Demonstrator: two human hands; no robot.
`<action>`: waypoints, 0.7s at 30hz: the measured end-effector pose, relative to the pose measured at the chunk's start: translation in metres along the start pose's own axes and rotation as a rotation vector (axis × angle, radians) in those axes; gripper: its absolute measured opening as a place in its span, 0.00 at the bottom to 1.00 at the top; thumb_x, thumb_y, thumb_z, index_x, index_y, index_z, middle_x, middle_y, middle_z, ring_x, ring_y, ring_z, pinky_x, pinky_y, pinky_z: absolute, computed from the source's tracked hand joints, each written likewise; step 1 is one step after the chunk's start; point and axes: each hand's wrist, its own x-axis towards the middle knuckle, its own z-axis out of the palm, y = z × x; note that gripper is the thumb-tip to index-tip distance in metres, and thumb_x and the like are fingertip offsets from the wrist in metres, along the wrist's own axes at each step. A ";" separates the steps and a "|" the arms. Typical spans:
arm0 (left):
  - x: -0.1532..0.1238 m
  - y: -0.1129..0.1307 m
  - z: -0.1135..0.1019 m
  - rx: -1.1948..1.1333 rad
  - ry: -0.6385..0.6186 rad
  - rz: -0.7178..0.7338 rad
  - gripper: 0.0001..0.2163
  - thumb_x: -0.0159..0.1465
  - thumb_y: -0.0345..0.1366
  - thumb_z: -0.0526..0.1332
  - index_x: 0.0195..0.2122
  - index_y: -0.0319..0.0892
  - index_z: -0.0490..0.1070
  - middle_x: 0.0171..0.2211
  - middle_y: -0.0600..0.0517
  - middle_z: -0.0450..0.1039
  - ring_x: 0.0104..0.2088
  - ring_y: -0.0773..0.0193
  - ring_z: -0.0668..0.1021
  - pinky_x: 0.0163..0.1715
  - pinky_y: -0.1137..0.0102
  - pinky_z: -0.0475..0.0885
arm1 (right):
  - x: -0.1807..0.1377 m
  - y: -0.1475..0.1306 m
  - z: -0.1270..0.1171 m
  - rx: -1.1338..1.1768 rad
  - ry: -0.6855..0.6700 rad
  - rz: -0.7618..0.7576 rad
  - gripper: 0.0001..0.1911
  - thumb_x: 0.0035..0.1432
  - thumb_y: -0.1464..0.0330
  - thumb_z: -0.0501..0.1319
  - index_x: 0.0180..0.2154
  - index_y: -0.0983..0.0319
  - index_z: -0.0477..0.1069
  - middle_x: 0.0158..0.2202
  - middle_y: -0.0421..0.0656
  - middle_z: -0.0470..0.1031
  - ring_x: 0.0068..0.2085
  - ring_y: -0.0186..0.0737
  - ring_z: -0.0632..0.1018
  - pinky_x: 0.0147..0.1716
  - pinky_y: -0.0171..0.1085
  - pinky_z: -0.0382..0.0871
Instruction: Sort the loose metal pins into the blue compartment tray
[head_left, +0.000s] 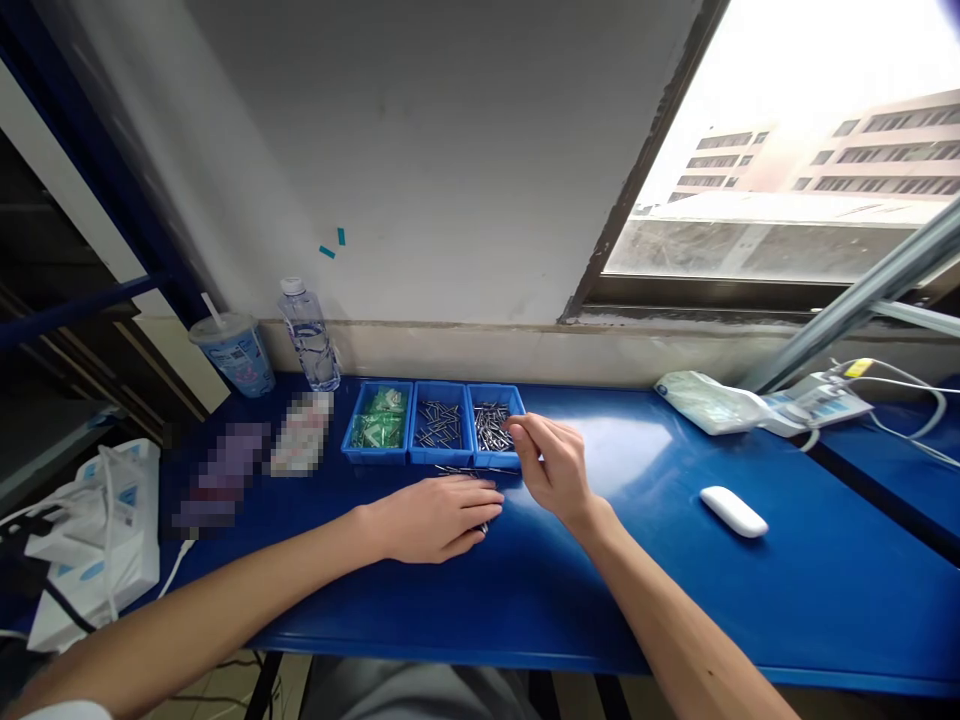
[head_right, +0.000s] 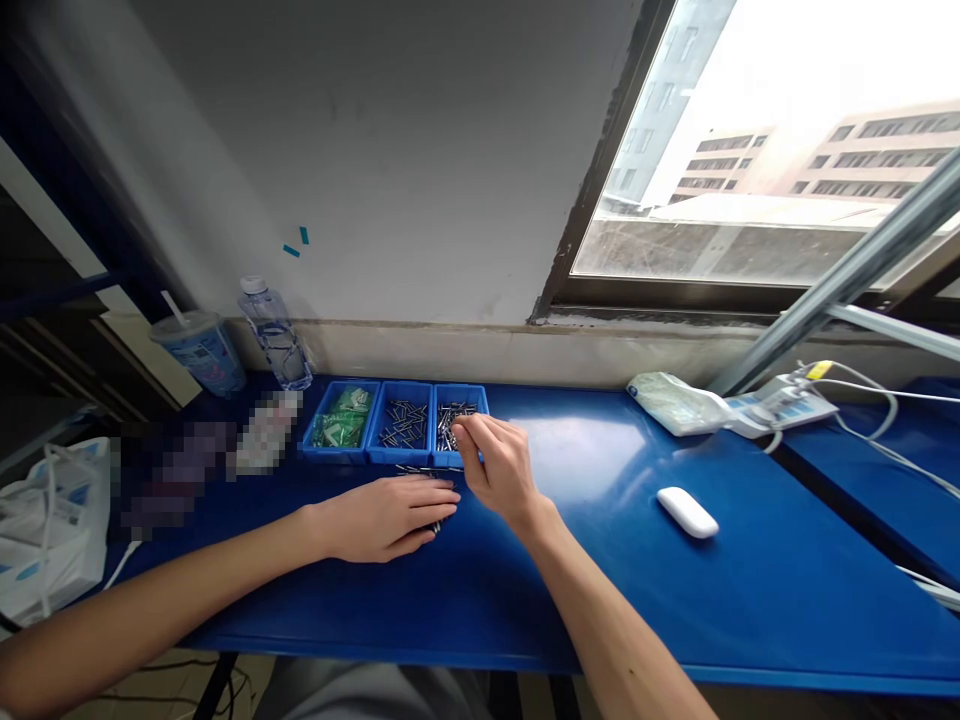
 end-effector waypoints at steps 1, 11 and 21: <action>-0.006 -0.001 -0.001 -0.017 0.008 -0.013 0.17 0.77 0.35 0.55 0.63 0.37 0.72 0.62 0.42 0.75 0.66 0.49 0.73 0.68 0.53 0.70 | 0.000 0.000 0.000 -0.003 0.000 -0.001 0.16 0.77 0.67 0.51 0.37 0.60 0.72 0.26 0.41 0.74 0.24 0.35 0.72 0.28 0.35 0.65; -0.017 -0.012 0.002 0.001 0.185 0.046 0.09 0.76 0.33 0.59 0.49 0.39 0.79 0.47 0.45 0.83 0.54 0.55 0.81 0.57 0.61 0.78 | 0.001 -0.002 0.003 -0.013 -0.039 -0.025 0.15 0.77 0.69 0.51 0.35 0.59 0.69 0.23 0.38 0.70 0.22 0.33 0.67 0.26 0.35 0.60; -0.025 -0.012 -0.013 0.090 0.328 0.026 0.09 0.76 0.31 0.58 0.43 0.42 0.80 0.38 0.46 0.79 0.39 0.61 0.80 0.39 0.68 0.76 | -0.001 -0.009 0.008 0.017 -0.064 -0.075 0.12 0.75 0.72 0.53 0.36 0.59 0.68 0.22 0.37 0.70 0.20 0.31 0.66 0.23 0.33 0.59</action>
